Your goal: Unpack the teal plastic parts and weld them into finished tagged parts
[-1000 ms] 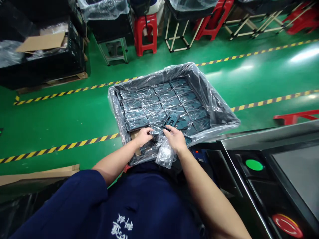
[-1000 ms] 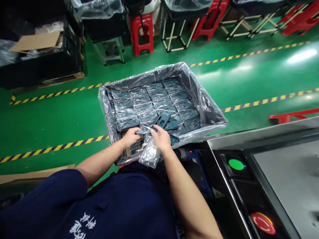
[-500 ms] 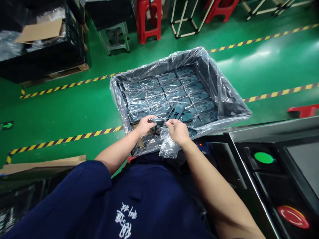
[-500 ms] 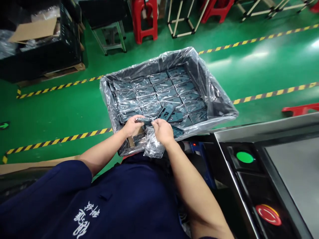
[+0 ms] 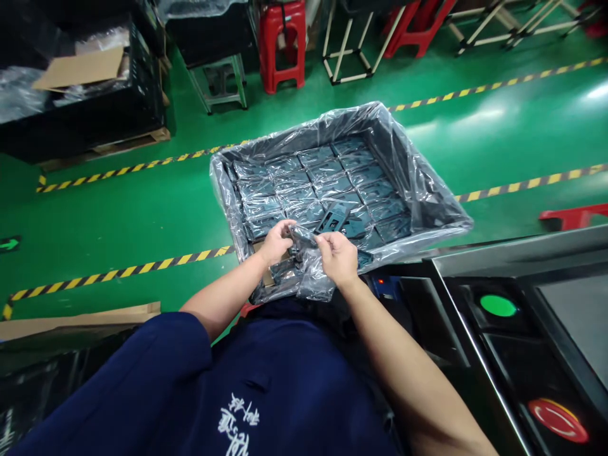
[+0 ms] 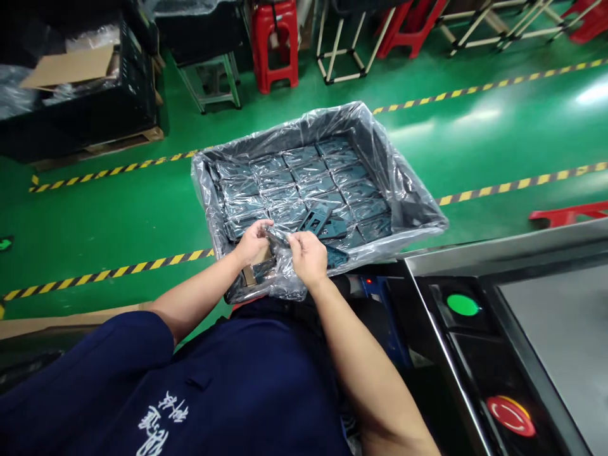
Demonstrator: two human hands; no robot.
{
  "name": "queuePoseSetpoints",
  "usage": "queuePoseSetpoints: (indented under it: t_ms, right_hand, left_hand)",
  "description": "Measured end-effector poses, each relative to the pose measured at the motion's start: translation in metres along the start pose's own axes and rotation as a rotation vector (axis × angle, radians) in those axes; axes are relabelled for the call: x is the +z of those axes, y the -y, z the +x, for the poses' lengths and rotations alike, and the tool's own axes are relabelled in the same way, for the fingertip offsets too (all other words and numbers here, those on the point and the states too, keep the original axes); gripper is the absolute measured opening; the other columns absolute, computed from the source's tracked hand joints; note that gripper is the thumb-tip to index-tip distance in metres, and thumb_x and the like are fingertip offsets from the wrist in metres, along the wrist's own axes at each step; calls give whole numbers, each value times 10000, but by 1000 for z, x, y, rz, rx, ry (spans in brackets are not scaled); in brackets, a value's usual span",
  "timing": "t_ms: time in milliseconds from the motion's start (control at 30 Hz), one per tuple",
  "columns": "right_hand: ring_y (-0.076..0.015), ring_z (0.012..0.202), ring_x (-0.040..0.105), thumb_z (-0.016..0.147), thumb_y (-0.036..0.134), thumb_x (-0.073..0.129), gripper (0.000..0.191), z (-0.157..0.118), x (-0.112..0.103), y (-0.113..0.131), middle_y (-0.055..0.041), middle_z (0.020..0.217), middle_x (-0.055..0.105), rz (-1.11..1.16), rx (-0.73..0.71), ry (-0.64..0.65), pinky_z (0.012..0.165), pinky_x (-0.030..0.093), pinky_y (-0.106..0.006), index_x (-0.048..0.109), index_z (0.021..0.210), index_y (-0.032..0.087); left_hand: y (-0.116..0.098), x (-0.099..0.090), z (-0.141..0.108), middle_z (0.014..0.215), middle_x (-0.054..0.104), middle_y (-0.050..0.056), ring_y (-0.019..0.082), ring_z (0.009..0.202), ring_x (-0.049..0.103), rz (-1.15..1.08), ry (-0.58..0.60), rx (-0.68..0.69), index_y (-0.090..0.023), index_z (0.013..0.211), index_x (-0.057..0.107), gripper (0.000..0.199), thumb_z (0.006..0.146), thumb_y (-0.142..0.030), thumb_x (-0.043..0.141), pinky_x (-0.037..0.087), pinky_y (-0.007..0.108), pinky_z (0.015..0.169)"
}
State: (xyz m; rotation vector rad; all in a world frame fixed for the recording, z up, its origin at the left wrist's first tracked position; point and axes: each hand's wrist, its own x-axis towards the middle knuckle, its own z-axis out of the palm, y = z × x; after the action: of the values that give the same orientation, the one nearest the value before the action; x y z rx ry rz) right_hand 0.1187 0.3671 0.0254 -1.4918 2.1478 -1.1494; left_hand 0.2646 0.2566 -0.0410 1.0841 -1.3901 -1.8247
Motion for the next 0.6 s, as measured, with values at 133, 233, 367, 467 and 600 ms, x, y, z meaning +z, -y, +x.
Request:
queuePoseSetpoints:
  t_ms: [133, 233, 367, 467, 600]
  right_hand:
    - [-187, 777, 616, 951, 391, 456, 287, 5, -11, 16, -49, 802, 671, -12, -75, -121, 746, 480, -305, 653, 838, 216]
    - [-181, 763, 604, 962, 392, 434, 287, 15, -24, 24, -42, 797, 655, -5, -86, -241, 738, 475, -308, 622, 839, 213]
    - [-170, 750, 578, 974, 403, 409, 296, 32, -47, 32, -30, 788, 613, -2, -118, -449, 742, 458, -314, 588, 853, 201]
    - [-158, 747, 550, 982, 405, 406, 313, 45, -69, 36, -36, 782, 577, -29, -128, -595, 744, 429, -313, 571, 842, 180]
    - [-138, 720, 523, 987, 420, 407, 330, 54, -98, 41, -19, 743, 521, -32, -174, -618, 722, 405, -314, 537, 807, 176]
  left_hand:
    - [1, -3, 6, 1059, 684, 61, 150, 972, 624, 271, -171, -123, -141, 1065, 641, 501, 606, 17, 516, 462, 295, 949]
    - [6, -5, 4, 1029, 696, 72, 155, 925, 641, 408, -161, -216, -137, 1028, 655, 415, 654, -9, 527, 481, 303, 920]
    - [9, -11, -1, 955, 705, 61, 197, 905, 644, 579, -125, -302, -161, 935, 677, 334, 634, -42, 599, 478, 326, 898]
    - [7, -14, -2, 916, 709, 53, 247, 943, 645, 695, -42, -354, -188, 827, 680, 290, 566, -61, 679, 468, 338, 902]
    - [10, -14, -2, 811, 698, 64, 307, 1034, 633, 755, 98, -394, -192, 633, 623, 273, 453, -61, 782, 449, 334, 932]
